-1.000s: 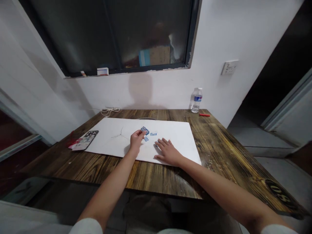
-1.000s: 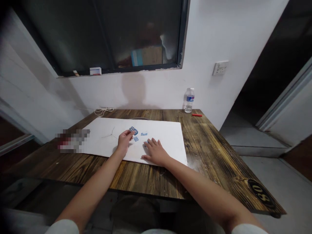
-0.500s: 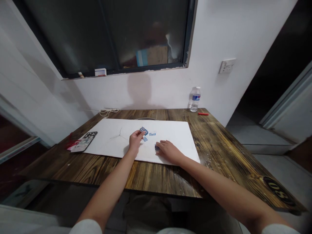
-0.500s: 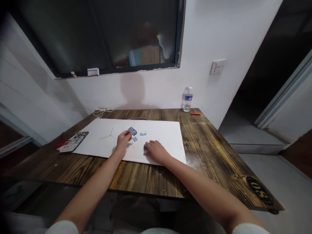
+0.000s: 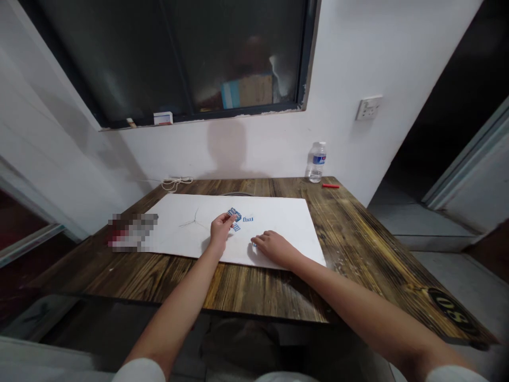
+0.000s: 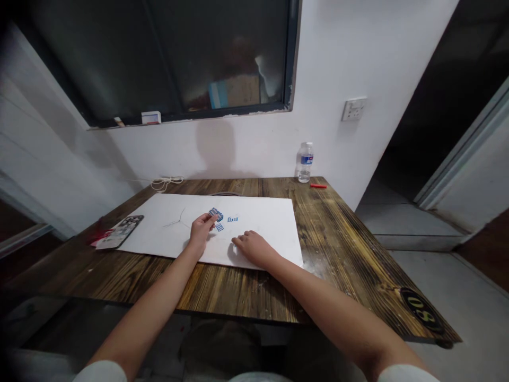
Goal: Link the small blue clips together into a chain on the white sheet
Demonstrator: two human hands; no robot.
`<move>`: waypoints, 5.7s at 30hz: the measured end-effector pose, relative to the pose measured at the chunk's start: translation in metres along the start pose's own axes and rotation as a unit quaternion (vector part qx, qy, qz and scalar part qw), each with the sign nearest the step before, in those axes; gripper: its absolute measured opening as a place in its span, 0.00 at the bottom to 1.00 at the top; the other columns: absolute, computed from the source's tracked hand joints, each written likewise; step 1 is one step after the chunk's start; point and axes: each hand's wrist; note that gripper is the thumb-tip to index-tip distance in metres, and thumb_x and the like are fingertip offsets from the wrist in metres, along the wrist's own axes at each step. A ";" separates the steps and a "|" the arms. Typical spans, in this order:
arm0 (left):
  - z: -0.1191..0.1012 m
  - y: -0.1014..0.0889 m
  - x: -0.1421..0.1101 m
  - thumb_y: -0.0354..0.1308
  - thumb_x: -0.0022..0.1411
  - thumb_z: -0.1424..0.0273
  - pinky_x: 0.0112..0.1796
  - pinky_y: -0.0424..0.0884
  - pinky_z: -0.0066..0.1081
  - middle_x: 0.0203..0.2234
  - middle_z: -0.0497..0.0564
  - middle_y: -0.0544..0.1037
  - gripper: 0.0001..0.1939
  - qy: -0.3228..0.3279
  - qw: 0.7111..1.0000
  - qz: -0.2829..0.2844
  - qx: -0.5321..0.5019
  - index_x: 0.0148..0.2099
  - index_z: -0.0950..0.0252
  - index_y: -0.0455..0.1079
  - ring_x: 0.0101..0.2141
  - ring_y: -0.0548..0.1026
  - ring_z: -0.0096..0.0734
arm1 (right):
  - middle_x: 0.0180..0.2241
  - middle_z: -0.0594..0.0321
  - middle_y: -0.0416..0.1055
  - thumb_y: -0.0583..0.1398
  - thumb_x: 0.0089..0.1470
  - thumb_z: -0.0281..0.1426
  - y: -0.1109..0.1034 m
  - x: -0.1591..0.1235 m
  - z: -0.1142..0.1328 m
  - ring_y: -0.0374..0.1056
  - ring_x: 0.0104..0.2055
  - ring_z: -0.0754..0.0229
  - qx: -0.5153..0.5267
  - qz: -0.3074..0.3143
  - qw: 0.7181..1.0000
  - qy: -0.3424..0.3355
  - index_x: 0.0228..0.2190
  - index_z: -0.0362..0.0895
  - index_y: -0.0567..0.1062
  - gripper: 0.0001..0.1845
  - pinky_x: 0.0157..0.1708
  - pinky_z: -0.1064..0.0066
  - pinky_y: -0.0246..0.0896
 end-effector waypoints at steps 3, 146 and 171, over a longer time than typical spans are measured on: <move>0.000 0.000 0.000 0.67 0.41 0.59 0.18 0.54 0.21 0.17 0.44 0.67 0.17 -0.003 1.000 0.000 0.001 0.29 0.66 0.72 0.19 0.62 0.20 | 0.37 0.55 0.73 0.54 0.59 0.27 -0.002 -0.001 -0.001 0.65 0.38 0.55 -0.011 0.002 1.000 -0.014 0.48 0.45 0.70 0.16 0.39 0.66 0.54; 0.002 -0.006 0.004 0.62 0.45 0.65 0.20 0.55 0.22 0.16 0.42 0.67 0.11 0.043 0.998 -0.038 0.024 0.25 0.64 0.65 0.18 0.62 0.20 | 0.40 0.53 0.75 0.53 0.57 0.26 -0.002 0.102 -0.068 0.69 0.41 0.55 -0.022 0.136 0.989 0.048 0.44 0.44 0.74 0.16 0.37 0.70 0.57; 0.009 -0.004 0.005 0.62 0.46 0.65 0.21 0.57 0.22 0.17 0.41 0.66 0.11 0.040 0.999 -0.004 0.004 0.25 0.64 0.63 0.18 0.62 0.20 | 0.36 0.47 0.74 0.51 0.58 0.26 0.031 0.090 -0.048 0.68 0.39 0.52 -0.035 0.024 0.997 0.070 0.40 0.36 0.74 0.14 0.39 0.66 0.55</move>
Point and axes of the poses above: each hand's wrist, its own x-axis towards the middle knuckle, its own y-axis out of the palm, z = x × y
